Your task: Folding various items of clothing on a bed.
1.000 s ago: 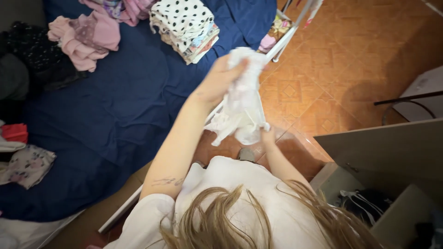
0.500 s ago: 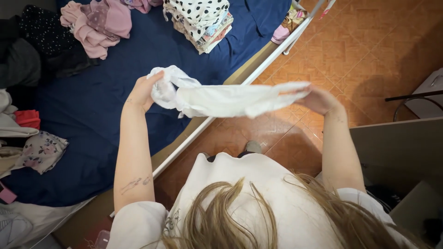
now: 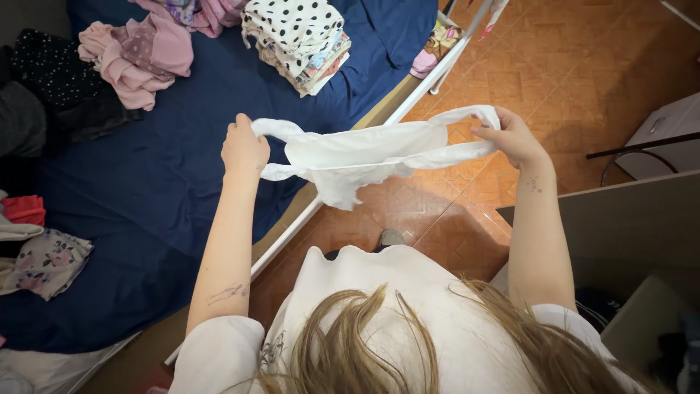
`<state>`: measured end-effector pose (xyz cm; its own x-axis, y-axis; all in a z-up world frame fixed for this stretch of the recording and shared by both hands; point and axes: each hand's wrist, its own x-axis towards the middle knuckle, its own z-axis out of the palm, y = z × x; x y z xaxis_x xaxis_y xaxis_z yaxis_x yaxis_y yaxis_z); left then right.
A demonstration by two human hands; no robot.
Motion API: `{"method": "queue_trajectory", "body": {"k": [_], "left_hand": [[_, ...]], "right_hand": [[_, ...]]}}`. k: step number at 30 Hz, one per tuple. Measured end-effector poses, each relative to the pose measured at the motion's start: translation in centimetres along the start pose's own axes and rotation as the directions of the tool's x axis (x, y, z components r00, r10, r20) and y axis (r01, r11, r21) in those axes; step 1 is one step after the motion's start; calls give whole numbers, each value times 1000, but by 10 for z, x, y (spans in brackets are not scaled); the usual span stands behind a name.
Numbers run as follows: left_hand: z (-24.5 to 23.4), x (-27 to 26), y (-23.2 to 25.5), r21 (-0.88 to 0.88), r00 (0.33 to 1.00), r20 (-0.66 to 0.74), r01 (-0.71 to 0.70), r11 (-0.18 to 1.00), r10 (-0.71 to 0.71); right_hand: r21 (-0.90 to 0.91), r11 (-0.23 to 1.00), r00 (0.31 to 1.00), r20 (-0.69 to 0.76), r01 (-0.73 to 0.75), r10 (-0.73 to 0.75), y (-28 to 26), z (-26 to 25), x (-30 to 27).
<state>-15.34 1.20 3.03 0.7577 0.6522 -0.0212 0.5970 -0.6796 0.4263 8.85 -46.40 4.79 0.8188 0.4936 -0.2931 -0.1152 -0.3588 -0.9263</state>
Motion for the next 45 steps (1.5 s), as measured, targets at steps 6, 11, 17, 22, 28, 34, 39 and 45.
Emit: {"method": "queue_trajectory", "body": {"k": [6, 11, 17, 22, 28, 34, 39, 45], "left_hand": [[-4, -14, 28, 104, 942, -221, -236, 966, 254], [18, -14, 37, 215, 920, -188, -303, 928, 344], [3, -30, 76, 8, 922, -155, -359, 933, 356], [2, -26, 90, -291, 851, -324, -506, 812, 414], [14, -25, 103, -119, 819, -342, -524, 843, 460], [19, -14, 100, 58, 783, -135, -605, 794, 607], [5, -3, 102, 65, 761, 248, -630, 774, 599], [17, -4, 85, 150, 790, 165, -612, 776, 591]], "right_hand": [[-639, 768, 907, -289, 54, -305, 30, -18, 2], [-685, 718, 830, -325, 124, -453, 6, -10, -10], [13, 984, 982, -65, 176, -175, 11, -36, 6], [40, 999, 1000, 23, 2, -3, 19, -61, 7], [-818, 503, 894, -29, -279, 448, 60, -78, 19], [63, 942, 942, -83, 329, -324, 82, -61, 29], [-624, 780, 998, -69, -42, -2, 30, -52, 15], [-538, 826, 864, 321, -171, 388, 56, -86, 65]]}}
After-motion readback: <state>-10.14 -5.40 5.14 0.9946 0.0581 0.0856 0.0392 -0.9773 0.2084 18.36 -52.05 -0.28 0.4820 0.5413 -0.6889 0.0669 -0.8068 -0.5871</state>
